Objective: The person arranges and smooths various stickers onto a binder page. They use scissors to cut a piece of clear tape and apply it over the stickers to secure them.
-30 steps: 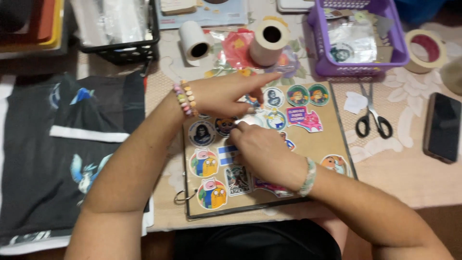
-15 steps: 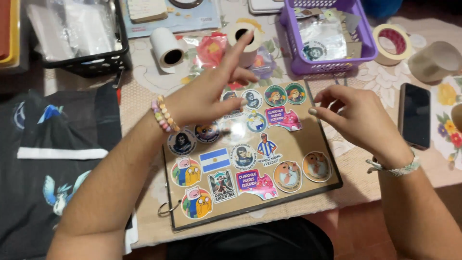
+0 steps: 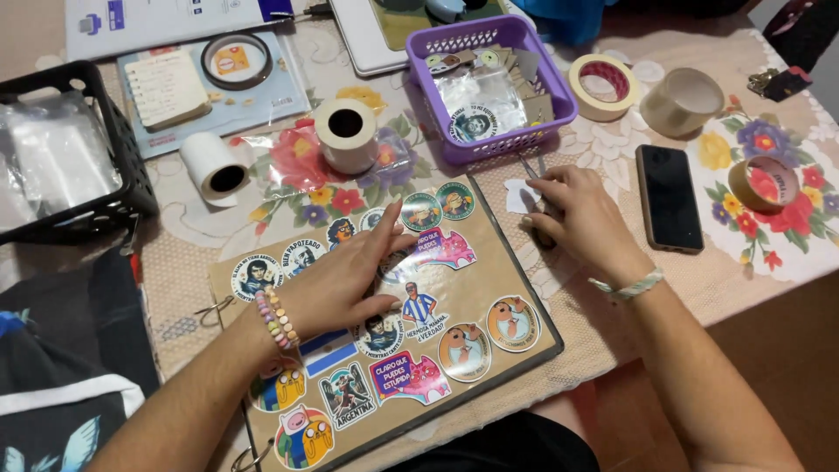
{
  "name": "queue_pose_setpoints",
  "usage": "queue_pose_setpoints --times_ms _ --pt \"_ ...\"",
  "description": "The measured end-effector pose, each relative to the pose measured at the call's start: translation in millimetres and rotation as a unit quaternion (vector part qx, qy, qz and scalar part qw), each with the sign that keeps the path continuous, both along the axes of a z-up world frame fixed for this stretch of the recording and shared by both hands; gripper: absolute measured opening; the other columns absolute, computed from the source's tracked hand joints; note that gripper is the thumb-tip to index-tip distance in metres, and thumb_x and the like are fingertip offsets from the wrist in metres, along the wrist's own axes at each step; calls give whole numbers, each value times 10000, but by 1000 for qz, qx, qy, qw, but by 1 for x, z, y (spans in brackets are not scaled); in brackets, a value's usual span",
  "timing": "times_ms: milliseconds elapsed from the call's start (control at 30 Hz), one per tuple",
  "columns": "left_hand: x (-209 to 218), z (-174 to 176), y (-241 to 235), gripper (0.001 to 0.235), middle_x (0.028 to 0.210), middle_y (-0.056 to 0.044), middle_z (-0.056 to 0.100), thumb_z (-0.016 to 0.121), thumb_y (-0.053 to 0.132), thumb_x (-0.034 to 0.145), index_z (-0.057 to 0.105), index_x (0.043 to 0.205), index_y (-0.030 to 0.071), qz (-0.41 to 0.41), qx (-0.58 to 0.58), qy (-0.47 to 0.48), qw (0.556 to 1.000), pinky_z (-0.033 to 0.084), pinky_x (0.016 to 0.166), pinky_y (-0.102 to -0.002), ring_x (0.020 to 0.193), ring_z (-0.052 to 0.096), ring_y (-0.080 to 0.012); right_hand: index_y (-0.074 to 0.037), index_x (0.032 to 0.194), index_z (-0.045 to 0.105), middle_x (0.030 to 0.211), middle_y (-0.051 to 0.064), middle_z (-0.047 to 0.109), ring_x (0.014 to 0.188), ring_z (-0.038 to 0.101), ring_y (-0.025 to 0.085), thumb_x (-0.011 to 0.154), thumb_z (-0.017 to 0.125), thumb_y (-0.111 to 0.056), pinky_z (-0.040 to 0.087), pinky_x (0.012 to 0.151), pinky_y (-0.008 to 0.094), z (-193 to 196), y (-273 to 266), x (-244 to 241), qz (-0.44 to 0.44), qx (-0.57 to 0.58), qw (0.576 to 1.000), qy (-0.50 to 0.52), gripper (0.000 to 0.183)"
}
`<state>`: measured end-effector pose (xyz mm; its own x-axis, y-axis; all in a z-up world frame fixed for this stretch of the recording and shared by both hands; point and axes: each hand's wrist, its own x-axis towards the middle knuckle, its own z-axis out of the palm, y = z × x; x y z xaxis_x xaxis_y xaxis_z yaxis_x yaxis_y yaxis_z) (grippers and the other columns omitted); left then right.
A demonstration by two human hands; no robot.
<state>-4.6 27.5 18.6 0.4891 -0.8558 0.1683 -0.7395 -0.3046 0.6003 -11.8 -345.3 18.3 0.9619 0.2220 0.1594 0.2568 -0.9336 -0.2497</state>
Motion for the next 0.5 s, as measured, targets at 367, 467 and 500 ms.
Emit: queue_pose_setpoints --times_ms 367,467,500 --pt "3 3 1 1091 1415 -175 588 690 206 856 -104 1559 -51 33 21 7 999 321 1160 -538 1358 466 -408 -119 1165 697 1198 109 596 1194 546 374 874 783 -210 459 1018 477 -19 -4 -6 -8 78 983 -166 317" --pt "4 3 1 1090 1407 -188 589 687 205 858 -107 1562 -46 36 19 14 999 310 1163 -548 1354 467 -421 -114 1110 734 1018 67 687 1012 682 270 862 785 -58 529 932 391 -6 4 -9 -17 234 968 -86 259" --pt "4 2 2 1091 1411 -188 584 682 209 860 -115 1563 -42 32 16 17 999 305 1164 -552 1357 462 -424 -86 1128 740 958 87 731 943 720 237 863 768 -46 555 890 379 0 9 -12 -28 309 950 37 269"
